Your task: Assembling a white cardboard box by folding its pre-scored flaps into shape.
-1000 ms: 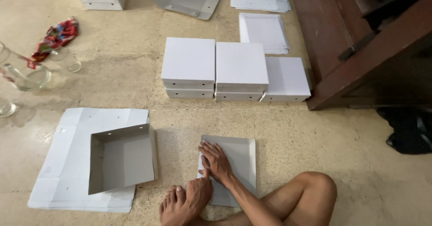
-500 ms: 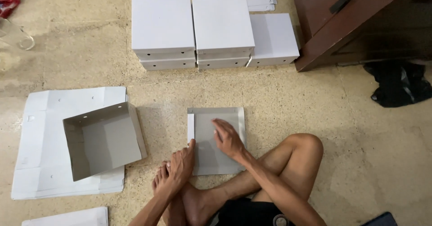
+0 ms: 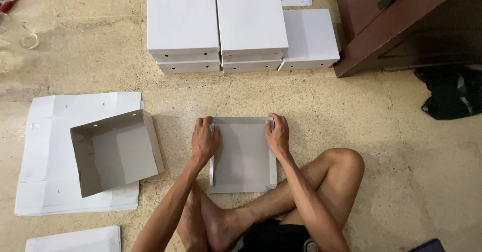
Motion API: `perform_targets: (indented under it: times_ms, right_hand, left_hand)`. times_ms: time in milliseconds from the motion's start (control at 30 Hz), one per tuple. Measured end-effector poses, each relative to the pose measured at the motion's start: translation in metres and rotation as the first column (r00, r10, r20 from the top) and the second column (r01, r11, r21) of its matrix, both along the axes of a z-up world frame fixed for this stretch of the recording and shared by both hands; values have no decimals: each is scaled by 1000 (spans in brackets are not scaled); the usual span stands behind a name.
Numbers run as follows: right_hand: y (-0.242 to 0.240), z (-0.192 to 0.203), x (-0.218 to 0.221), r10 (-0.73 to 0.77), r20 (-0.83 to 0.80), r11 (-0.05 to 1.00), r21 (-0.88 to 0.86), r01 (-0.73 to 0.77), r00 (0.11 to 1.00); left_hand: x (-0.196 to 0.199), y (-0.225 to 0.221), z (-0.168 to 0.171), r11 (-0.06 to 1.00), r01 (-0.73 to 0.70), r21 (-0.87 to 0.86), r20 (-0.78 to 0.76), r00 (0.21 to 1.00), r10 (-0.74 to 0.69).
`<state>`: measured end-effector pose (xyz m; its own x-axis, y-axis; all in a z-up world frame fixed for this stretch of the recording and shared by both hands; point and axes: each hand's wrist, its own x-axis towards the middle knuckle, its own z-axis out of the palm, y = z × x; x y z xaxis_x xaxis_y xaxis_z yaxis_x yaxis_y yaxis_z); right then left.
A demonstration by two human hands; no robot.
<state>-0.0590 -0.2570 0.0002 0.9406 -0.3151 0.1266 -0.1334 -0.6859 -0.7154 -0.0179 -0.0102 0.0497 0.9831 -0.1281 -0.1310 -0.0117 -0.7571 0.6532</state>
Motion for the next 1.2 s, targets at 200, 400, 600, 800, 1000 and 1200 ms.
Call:
perform_targets:
  times_ms: [200,400,600,800,1000,1200]
  right_hand:
    - [-4,19,4,74,-62,992,107,-68,995]
    - [-4,24,15,141,-53,978,165,-130,989]
    - [-3,54,18,259,26,966,-8,-259,965]
    - [-12,-11,4,361,-104,802,-473,-365,927]
    - [1,1,9,337,-138,879,-309,-363,932]
    - [-23,-3,52,367,-222,930,76,-359,903]
  left_hand:
    - [4,7,-14,990,-66,-125,-9,998,65]
    - [5,17,-7,992,-105,-75,-40,994,102]
    - [16,31,-15,994,-103,-39,-61,993,101]
    - [11,37,-14,994,-92,-61,-16,996,92]
    - [17,44,-20,992,-42,118,18,999,40]
    - [34,52,-2,970,164,180,23,985,-171]
